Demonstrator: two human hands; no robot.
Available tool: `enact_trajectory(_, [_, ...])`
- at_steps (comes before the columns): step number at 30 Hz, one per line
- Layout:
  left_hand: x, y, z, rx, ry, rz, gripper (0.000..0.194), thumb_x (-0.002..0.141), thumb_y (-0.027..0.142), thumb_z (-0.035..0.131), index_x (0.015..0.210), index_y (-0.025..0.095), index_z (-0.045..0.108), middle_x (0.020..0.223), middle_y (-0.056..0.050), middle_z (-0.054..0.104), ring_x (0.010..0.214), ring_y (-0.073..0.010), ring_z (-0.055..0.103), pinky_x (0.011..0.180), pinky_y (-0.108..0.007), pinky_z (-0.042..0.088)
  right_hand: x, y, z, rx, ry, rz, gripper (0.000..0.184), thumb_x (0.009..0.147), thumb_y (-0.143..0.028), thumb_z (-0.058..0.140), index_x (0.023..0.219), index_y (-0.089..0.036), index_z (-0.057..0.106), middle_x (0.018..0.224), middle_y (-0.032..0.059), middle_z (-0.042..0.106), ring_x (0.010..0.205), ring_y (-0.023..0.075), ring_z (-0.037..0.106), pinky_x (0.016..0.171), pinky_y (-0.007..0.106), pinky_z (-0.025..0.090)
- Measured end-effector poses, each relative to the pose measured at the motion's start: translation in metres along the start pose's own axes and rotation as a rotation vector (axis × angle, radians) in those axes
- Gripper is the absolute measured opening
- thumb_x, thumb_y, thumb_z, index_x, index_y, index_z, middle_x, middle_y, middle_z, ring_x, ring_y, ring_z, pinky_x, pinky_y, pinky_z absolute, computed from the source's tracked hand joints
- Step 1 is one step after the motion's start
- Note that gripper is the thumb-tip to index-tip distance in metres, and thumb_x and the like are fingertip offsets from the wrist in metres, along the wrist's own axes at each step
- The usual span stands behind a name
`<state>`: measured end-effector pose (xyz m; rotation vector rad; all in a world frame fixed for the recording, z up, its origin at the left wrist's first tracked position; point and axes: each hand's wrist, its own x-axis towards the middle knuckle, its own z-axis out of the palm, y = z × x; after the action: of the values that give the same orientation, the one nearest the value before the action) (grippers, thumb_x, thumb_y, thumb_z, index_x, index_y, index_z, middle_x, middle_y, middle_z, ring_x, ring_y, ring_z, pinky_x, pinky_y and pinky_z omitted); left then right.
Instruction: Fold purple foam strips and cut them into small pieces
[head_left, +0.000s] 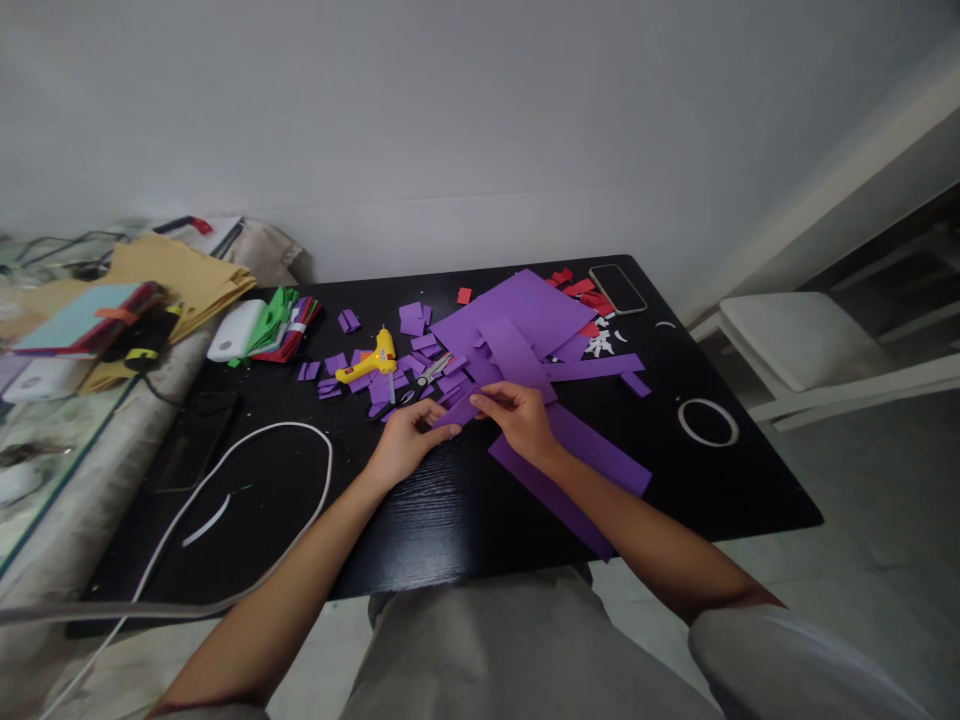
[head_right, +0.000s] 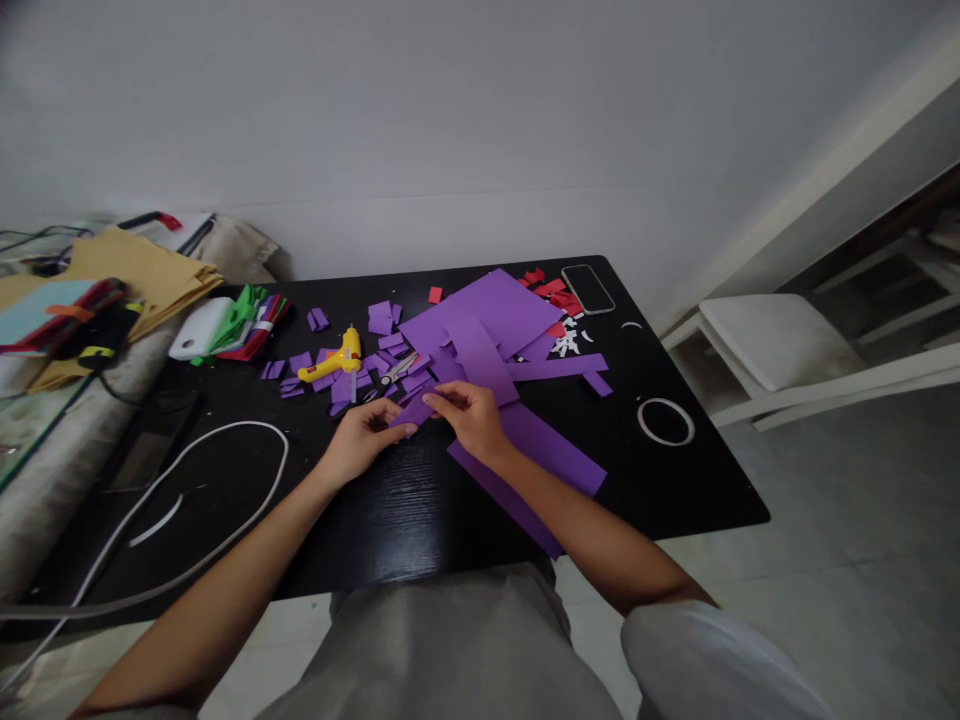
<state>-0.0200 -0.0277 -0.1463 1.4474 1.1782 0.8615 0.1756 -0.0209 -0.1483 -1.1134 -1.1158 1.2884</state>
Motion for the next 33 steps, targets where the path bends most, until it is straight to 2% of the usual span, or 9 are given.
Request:
enact_trajectory(8, [-0.001,0.0,0.003,-0.088,-0.032,-0.014,0.031,0.073,0.042,0.082,0.081,0.017,0.064,0.071,0.001,0.066,0.06,-0.0119,0.061,0.06,-0.024,0.052,-0.001,-0.002,0.0,0.023,0.007,0.043,0.03,0.069,-0.045,0.084,0.081,-0.019,0.076,0.076,0.0021,0.074,0.065,0.0161,0.069,0.07,0.032,0.061])
enact_trajectory(19, [-0.004,0.004,0.003,0.011,-0.029,0.019,0.03,0.075,0.042,0.081,0.083,0.018,0.065,0.072,0.0,0.067,0.062,-0.0137,0.061,0.062,-0.025,0.05,0.001,-0.001,-0.001,0.023,-0.006,0.042,0.03,0.07,-0.047,0.083,0.081,-0.02,0.076,0.075,0.0015,0.073,0.064,0.0157,0.068,0.069,0.032,0.061])
enact_trajectory(21, [-0.006,0.007,0.003,0.011,-0.023,0.059,0.028,0.078,0.04,0.078,0.092,0.018,0.066,0.075,0.0,0.067,0.067,-0.0142,0.063,0.066,-0.025,0.05,0.001,-0.001,-0.001,0.01,-0.055,0.044,0.029,0.07,-0.046,0.083,0.08,-0.02,0.075,0.073,0.0007,0.073,0.062,0.0148,0.067,0.067,0.031,0.06])
enact_trajectory(25, [-0.008,0.014,0.003,-0.04,0.022,0.136,0.034,0.084,0.039,0.073,0.111,0.02,0.066,0.083,-0.002,0.07,0.077,-0.0156,0.067,0.075,-0.027,0.053,-0.002,0.002,0.0,0.006,-0.254,0.085,0.03,0.07,-0.045,0.083,0.083,-0.019,0.074,0.072,-0.0002,0.073,0.061,0.0143,0.066,0.063,0.029,0.058])
enact_trajectory(28, [-0.008,0.016,0.002,-0.025,0.023,0.152,0.031,0.083,0.039,0.074,0.106,0.019,0.071,0.087,-0.004,0.073,0.077,-0.0165,0.068,0.077,-0.029,0.055,-0.005,0.007,0.001,-0.013,-0.318,0.096,0.033,0.071,-0.042,0.083,0.093,-0.019,0.07,0.069,-0.0022,0.072,0.059,0.0135,0.066,0.061,0.027,0.055])
enact_trajectory(33, [-0.008,0.012,0.002,-0.038,0.044,0.128,0.025,0.081,0.039,0.076,0.097,0.019,0.076,0.083,-0.004,0.075,0.072,-0.0162,0.068,0.073,-0.029,0.056,-0.006,0.01,0.0,-0.133,-0.281,0.003,0.034,0.076,-0.04,0.081,0.097,-0.022,0.062,0.059,-0.0076,0.063,0.052,0.0115,0.059,0.055,0.024,0.045])
